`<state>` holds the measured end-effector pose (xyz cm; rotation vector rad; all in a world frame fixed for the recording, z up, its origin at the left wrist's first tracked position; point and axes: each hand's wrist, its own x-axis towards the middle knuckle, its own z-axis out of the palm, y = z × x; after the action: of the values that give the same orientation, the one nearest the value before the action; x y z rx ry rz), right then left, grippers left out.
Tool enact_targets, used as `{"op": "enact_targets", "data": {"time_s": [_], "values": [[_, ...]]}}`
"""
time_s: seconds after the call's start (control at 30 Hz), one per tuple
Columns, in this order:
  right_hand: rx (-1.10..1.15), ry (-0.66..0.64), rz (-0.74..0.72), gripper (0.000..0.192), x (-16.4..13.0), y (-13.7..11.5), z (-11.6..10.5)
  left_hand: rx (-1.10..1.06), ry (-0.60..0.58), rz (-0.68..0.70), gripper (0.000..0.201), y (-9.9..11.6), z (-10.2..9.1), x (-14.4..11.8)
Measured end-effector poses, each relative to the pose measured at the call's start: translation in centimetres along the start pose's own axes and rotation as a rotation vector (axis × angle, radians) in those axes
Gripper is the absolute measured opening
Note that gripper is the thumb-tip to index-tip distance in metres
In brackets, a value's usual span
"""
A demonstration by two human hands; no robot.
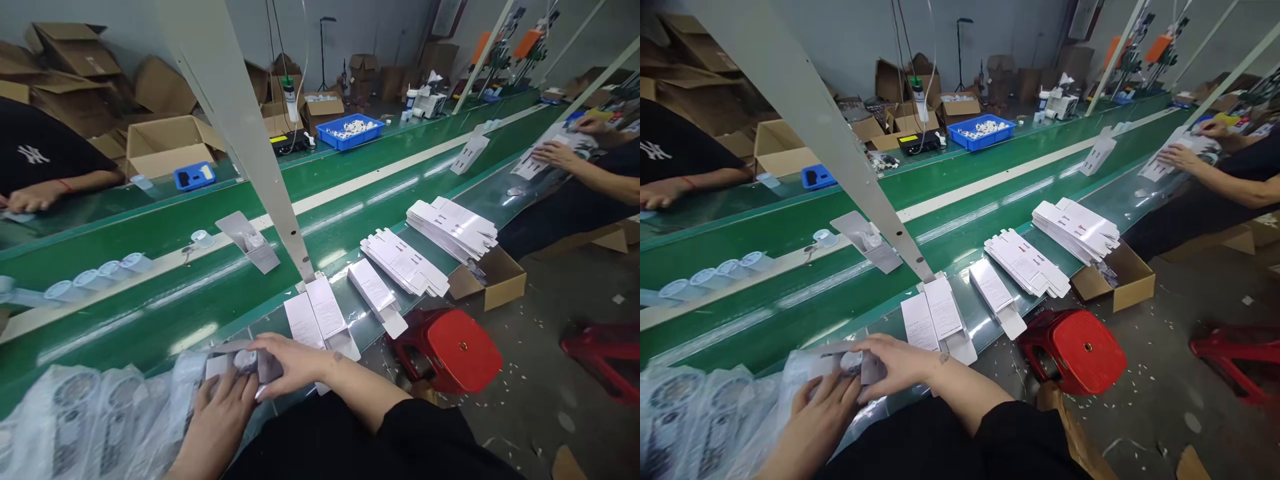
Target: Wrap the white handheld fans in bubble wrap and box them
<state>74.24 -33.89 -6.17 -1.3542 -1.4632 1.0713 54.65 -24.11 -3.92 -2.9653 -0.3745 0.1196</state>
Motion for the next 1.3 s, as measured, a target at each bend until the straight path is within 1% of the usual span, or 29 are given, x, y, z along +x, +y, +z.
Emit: {"op": "enact_targets", "data": {"time_s": [0.03, 0.07, 0.1, 0.13, 0.17, 0.2, 0.23, 0.27, 0.3, 0.37, 0.43, 0.5, 0.57, 0.6, 0.67, 0.7, 0.73, 0.8, 0.83, 0.87, 0.93, 0.97, 1.0, 1.07, 1.1, 1.13, 1.2, 1.27, 1.3], "values": [[0.028, -0.017, 0.012, 0.089, -1.3, -0.3, -0.9, 0.001, -0.001, -0.014, 0.037, -0.1, 0.0, 0.0], [0.041, 0.004, 0.051, 0.084, -2.7, -0.5, -1.8, -0.015, 0.001, -0.044, 0.040, -0.4, -0.1, 0.1], [0.038, 0.065, 0.124, 0.075, -4.3, -0.6, -2.8, -0.041, 0.000, -0.084, 0.040, -0.9, -0.5, 0.4], [-0.018, 0.176, 0.225, 0.064, -5.9, -0.5, -3.8, -0.070, -0.001, -0.135, 0.039, -1.6, -1.1, 0.7], [-0.160, 0.282, 0.308, 0.056, -7.2, -0.3, -4.6, -0.091, -0.002, -0.192, 0.037, -2.6, -1.8, 1.2], [-0.346, 0.312, 0.346, 0.055, -8.2, 0.0, -5.2, -0.099, -0.003, -0.255, 0.035, -3.7, -2.5, 1.7], [-0.527, 0.293, 0.360, 0.060, -8.7, 0.4, -5.6, -0.095, -0.007, -0.318, 0.033, -5.0, -3.2, 2.2], [-0.687, 0.219, 0.334, 0.069, -8.8, 0.7, -5.7, -0.080, -0.014, -0.379, 0.032, -6.3, -3.9, 2.9], [-0.806, 0.100, 0.285, 0.079, -8.4, 1.1, -5.5, -0.060, -0.022, -0.436, 0.032, -7.7, -4.4, 3.8], [-0.926, -0.172, 0.171, 0.094, -6.5, 1.5, -4.5, -0.030, -0.039, -0.524, 0.030, -10.4, -4.7, 5.8], [-0.965, -0.402, 0.075, 0.094, -4.0, 1.6, -2.9, -0.036, -0.061, -0.560, 0.027, -12.7, -4.2, 8.1], [-0.985, -0.575, 0.047, 0.088, -1.7, 1.3, -1.4, -0.060, -0.088, -0.571, 0.028, -14.5, -2.9, 10.4], [-0.981, -0.695, 0.041, 0.086, 0.0, 1.0, 0.0, -0.078, -0.104, -0.578, 0.029, -15.6, -1.5, 12.4], [-0.982, -0.730, 0.046, 0.087, 0.6, 0.9, 0.6, -0.087, -0.109, -0.581, 0.030, -15.9, -0.9, 13.1], [-1.020, -0.761, 0.055, 0.083, 1.6, 1.0, 1.8, -0.107, -0.112, -0.588, 0.030, -16.2, -0.1, 14.0], [-1.060, -0.765, 0.061, 0.076, 2.0, 1.1, 2.3, -0.120, -0.110, -0.590, 0.028, -16.2, -0.1, 14.0], [-1.106, -0.760, 0.069, 0.066, 2.3, 1.3, 2.8, -0.134, -0.103, -0.593, 0.026, -16.2, -0.3, 13.7], [-1.165, -0.724, 0.065, 0.036, 2.9, 1.6, 3.6, -0.163, -0.080, -0.602, 0.022, -16.2, -1.1, 11.9], [-1.167, -0.694, 0.050, 0.022, 3.2, 1.6, 3.8, -0.178, -0.068, -0.615, 0.024, -16.1, -1.7, 10.4], [-1.158, -0.657, 0.033, 0.012, 3.4, 1.5, 3.9, -0.187, -0.059, -0.633, 0.029, -15.8, -2.1, 8.6], [-1.132, -0.564, -0.006, 0.013, 4.1, 0.8, 3.6, -0.248, -0.083, -0.731, 0.041, -14.6, -2.4, 4.3], [-1.125, -0.508, -0.019, 0.016, 4.4, 0.4, 3.4, -0.292, -0.116, -0.792, 0.044, -13.6, -2.0, 2.1], [-1.121, -0.440, -0.025, 0.019, 4.8, -0.2, 3.0, -0.366, -0.167, -0.874, 0.043, -12.3, -1.3, 0.0], [-1.125, -0.298, -0.007, 0.026, 5.4, -1.2, 2.5, -0.464, -0.262, -0.951, 0.034, -9.4, 0.9, -3.3], [-1.126, -0.218, 0.013, 0.028, 5.7, -1.6, 2.4, -0.495, -0.291, -0.973, 0.036, -8.0, 2.2, -4.4], [-1.116, -0.119, 0.028, 0.031, 5.9, -1.9, 2.4, -0.514, -0.301, -0.991, 0.042, -6.7, 3.5, -5.1], [-1.046, 0.125, 0.016, 0.034, 5.9, -2.2, 3.1, -0.554, -0.289, -1.031, 0.049, -5.0, 5.7, -5.8], [-0.938, 0.353, -0.023, 0.037, 5.7, -2.2, 4.3, -0.605, -0.252, -1.068, 0.043, -4.4, 6.9, -5.9], [-0.889, 0.422, -0.036, 0.039, 5.5, -2.1, 5.0, -0.639, -0.229, -1.080, 0.039, -4.5, 7.1, -6.1]]}}
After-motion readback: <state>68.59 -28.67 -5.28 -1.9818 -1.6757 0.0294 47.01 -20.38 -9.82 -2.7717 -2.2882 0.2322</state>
